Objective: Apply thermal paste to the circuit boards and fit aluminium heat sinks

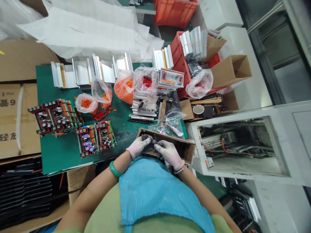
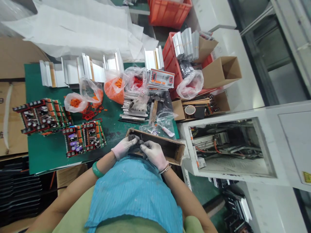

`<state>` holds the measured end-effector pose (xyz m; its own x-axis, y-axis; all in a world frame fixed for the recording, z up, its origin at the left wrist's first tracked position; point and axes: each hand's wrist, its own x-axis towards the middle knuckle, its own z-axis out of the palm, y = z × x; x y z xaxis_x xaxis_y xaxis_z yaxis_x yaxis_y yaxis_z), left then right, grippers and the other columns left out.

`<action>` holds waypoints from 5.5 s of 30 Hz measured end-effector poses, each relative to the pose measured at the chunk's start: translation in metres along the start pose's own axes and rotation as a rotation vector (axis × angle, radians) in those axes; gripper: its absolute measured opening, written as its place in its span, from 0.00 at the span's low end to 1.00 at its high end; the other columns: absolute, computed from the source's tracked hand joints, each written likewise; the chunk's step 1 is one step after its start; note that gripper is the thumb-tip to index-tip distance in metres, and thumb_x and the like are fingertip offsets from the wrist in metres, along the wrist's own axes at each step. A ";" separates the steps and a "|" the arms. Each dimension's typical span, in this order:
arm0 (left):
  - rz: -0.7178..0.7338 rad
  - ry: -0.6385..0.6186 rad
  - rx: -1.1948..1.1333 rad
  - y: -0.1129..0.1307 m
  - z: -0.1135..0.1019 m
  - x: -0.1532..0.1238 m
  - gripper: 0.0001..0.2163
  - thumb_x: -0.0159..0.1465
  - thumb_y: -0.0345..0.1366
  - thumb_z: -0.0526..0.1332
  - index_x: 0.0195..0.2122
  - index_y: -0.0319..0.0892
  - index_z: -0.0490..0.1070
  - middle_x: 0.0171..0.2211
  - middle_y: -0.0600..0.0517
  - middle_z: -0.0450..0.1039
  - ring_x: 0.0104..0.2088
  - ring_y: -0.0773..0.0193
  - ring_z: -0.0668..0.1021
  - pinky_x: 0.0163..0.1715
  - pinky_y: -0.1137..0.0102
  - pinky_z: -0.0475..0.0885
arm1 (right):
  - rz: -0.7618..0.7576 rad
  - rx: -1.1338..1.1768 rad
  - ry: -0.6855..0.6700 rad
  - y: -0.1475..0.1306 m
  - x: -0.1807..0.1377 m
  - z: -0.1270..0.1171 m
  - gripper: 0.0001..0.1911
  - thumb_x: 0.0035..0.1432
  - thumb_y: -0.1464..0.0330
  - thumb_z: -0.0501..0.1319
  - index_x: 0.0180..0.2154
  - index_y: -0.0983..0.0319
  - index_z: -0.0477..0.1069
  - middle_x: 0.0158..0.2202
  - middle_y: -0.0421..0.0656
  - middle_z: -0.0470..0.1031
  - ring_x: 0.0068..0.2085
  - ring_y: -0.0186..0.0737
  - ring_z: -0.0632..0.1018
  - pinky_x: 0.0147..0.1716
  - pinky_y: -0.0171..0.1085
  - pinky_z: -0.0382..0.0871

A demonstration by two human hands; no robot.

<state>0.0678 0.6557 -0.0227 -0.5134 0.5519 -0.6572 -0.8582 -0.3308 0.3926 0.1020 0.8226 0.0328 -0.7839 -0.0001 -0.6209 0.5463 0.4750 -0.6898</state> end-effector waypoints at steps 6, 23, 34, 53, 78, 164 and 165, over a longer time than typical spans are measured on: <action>-0.167 -0.121 0.085 0.014 -0.002 -0.008 0.28 0.45 0.49 0.76 0.40 0.38 0.68 0.29 0.46 0.73 0.27 0.61 0.77 0.24 0.72 0.72 | -0.571 -0.674 0.073 0.012 0.004 -0.016 0.12 0.61 0.74 0.56 0.43 0.59 0.75 0.38 0.47 0.77 0.36 0.40 0.77 0.35 0.34 0.67; -0.083 -0.032 0.012 -0.003 -0.006 -0.003 0.24 0.44 0.41 0.77 0.38 0.38 0.70 0.33 0.47 0.74 0.33 0.60 0.78 0.31 0.69 0.74 | 0.214 0.620 0.043 0.014 0.000 -0.003 0.25 0.41 0.57 0.70 0.39 0.63 0.70 0.34 0.44 0.76 0.27 0.33 0.75 0.19 0.29 0.66; -0.120 -0.110 0.067 -0.005 0.000 -0.008 0.26 0.43 0.41 0.78 0.40 0.38 0.70 0.34 0.46 0.75 0.29 0.62 0.77 0.27 0.72 0.72 | -0.150 0.205 0.288 0.008 -0.004 0.001 0.13 0.58 0.58 0.60 0.38 0.61 0.71 0.34 0.45 0.78 0.33 0.41 0.79 0.33 0.39 0.75; -0.010 -0.100 0.061 -0.004 -0.007 0.005 0.20 0.45 0.45 0.77 0.32 0.37 0.74 0.29 0.51 0.72 0.32 0.66 0.73 0.35 0.73 0.67 | -1.211 -0.806 -0.012 0.016 0.003 -0.006 0.13 0.68 0.73 0.51 0.43 0.60 0.74 0.45 0.47 0.77 0.45 0.42 0.76 0.40 0.41 0.70; -0.024 0.093 -0.175 0.008 -0.025 -0.016 0.17 0.53 0.30 0.71 0.40 0.39 0.66 0.32 0.50 0.73 0.36 0.60 0.78 0.38 0.63 0.76 | 0.008 -1.018 -0.159 0.037 0.053 0.020 0.09 0.56 0.67 0.64 0.39 0.65 0.73 0.42 0.52 0.74 0.42 0.49 0.77 0.37 0.38 0.68; -0.207 -0.297 -0.072 0.023 -0.015 -0.038 0.26 0.46 0.41 0.77 0.42 0.36 0.71 0.35 0.45 0.73 0.36 0.57 0.77 0.35 0.66 0.73 | -0.415 0.144 0.043 -0.030 0.007 0.023 0.25 0.68 0.55 0.48 0.59 0.59 0.64 0.56 0.47 0.70 0.57 0.45 0.70 0.58 0.46 0.64; -0.202 -0.305 -0.077 0.023 -0.015 -0.038 0.26 0.45 0.42 0.77 0.41 0.36 0.71 0.35 0.44 0.73 0.36 0.57 0.76 0.35 0.66 0.73 | -0.396 0.151 -0.018 -0.031 0.007 0.026 0.27 0.67 0.53 0.47 0.59 0.60 0.64 0.54 0.48 0.71 0.56 0.46 0.72 0.57 0.46 0.65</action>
<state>0.0671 0.6158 0.0019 -0.3206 0.8107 -0.4899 -0.9454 -0.2424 0.2176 0.0871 0.7855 0.0399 -0.9375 -0.1726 -0.3020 0.2418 0.3009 -0.9225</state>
